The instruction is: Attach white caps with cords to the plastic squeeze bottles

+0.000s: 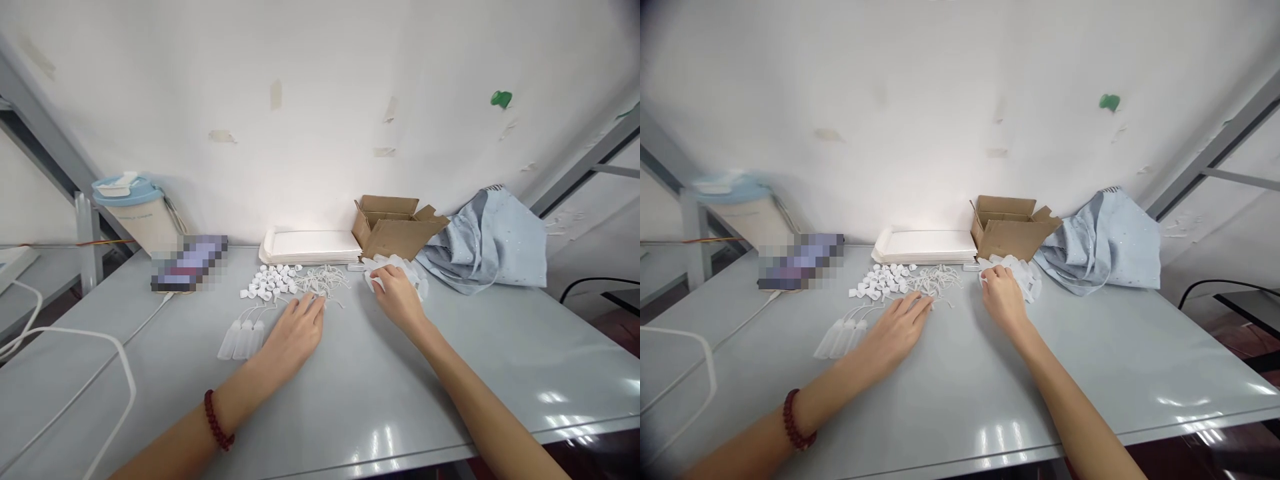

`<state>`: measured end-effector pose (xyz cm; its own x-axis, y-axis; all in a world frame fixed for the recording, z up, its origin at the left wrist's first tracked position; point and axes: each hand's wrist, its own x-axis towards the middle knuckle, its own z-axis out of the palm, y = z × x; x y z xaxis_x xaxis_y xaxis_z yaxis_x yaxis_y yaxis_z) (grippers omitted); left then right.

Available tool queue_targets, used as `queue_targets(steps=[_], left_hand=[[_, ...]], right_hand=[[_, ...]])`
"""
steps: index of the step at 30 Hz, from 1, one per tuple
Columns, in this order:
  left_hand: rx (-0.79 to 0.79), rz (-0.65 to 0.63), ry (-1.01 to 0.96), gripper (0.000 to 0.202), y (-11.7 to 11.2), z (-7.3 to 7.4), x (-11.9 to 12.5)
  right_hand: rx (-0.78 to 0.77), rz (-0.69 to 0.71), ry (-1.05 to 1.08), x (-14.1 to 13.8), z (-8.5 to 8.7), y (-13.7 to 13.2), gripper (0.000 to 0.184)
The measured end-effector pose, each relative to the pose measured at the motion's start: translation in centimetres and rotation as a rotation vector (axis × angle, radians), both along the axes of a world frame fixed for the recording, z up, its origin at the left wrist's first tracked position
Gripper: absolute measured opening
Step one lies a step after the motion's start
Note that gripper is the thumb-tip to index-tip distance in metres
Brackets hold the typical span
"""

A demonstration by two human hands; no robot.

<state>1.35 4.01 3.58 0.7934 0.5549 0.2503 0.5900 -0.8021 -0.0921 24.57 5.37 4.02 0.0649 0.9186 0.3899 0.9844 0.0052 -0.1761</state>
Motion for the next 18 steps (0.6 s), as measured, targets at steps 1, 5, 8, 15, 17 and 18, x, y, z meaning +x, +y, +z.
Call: queue_targets(steps=[1, 5, 8, 15, 17, 18], left_hand=[[-0.004, 0.001, -0.017, 0.033, 0.0, 0.0, 0.0], [-0.085, 0.014, -0.175, 0.026, -0.1, -0.1, -0.3], [-0.164, 0.029, -0.368, 0.021, -0.1, 0.1, -0.5], [-0.281, 0.145, -0.652, 0.016, -0.3, 1.1, -0.9], [-0.312, 0.172, -0.683, 0.015, -0.4, 1.3, -1.0], [-0.326, 0.187, -0.701, 0.013, -0.4, 1.4, -1.0]], right_hand=[[0.007, 0.007, -0.030, 0.0, -0.1, 0.1, 0.020], [0.102, 0.000, -0.063, 0.5, -0.4, 0.3, 0.024], [0.158, -0.034, 0.054, 1.3, -0.2, 0.6, 0.028], [0.146, -0.035, 0.230, 2.7, 0.4, 0.8, 0.025], [0.134, -0.033, 0.247, 2.6, 0.5, 0.7, 0.023], [0.131, -0.036, 0.253, 2.5, 0.6, 0.7, 0.022]])
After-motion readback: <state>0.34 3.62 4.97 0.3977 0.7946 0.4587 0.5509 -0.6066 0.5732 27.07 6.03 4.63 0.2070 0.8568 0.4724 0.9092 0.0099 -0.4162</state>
